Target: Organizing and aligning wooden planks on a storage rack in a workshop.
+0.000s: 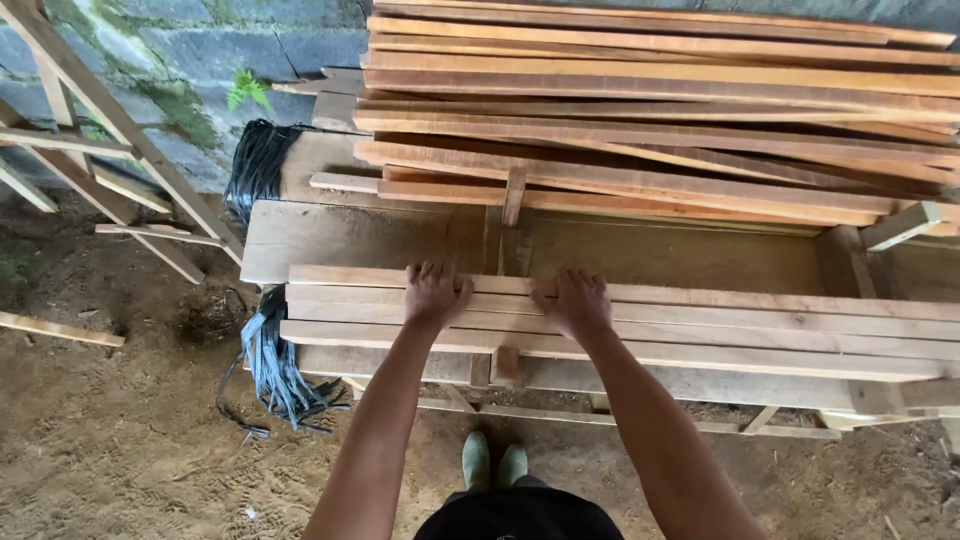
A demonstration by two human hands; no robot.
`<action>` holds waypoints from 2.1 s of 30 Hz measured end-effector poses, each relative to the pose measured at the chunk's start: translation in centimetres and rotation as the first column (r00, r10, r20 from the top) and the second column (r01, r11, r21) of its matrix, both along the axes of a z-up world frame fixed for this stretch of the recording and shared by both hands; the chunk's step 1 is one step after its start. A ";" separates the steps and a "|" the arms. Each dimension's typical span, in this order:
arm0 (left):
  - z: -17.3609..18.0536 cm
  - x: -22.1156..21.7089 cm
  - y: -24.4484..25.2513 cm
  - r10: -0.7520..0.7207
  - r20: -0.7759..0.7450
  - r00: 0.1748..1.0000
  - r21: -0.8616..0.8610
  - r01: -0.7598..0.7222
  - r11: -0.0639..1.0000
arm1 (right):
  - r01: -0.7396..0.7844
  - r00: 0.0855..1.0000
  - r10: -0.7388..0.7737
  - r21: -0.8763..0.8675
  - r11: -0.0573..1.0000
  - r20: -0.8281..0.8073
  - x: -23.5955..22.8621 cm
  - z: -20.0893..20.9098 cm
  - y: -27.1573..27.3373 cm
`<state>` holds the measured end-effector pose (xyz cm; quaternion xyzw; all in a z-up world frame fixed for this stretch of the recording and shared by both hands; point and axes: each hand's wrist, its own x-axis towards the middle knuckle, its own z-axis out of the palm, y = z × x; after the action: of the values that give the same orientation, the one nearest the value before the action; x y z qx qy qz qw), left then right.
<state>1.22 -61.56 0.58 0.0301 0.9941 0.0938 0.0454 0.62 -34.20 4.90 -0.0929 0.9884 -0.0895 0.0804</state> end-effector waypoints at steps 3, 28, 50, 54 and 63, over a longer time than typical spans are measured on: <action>-1.5 -0.9 -0.1 -0.013 0.039 0.999 -0.024 0.014 1.000 | -0.026 0.997 0.026 -0.005 1.000 -0.074 -0.2 -1.9 0.4; -3.8 0.0 -1.8 -0.075 -0.092 0.993 0.165 0.090 0.982 | -0.015 0.991 0.010 -0.034 0.999 -0.133 0.1 -2.3 0.1; -6.6 7.3 -22.1 0.239 -0.406 0.882 0.287 -0.125 0.950 | 0.004 0.942 0.002 0.015 1.000 -0.336 3.9 -8.7 -1.2; 2.8 8.9 -21.5 0.430 0.140 0.892 0.722 -0.389 0.573 | -0.117 0.900 0.122 0.038 0.992 -0.419 5.0 -9.2 -2.1; 3.5 9.9 -25.7 0.189 0.409 0.893 0.904 -0.425 0.055 | -0.151 0.917 0.164 0.066 0.986 -0.364 5.8 -8.1 -2.7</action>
<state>11.09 -87.25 4.07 -0.1687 0.6573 0.7298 0.0829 6.42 -36.85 -3.24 -0.1857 0.9767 -0.0454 -0.0976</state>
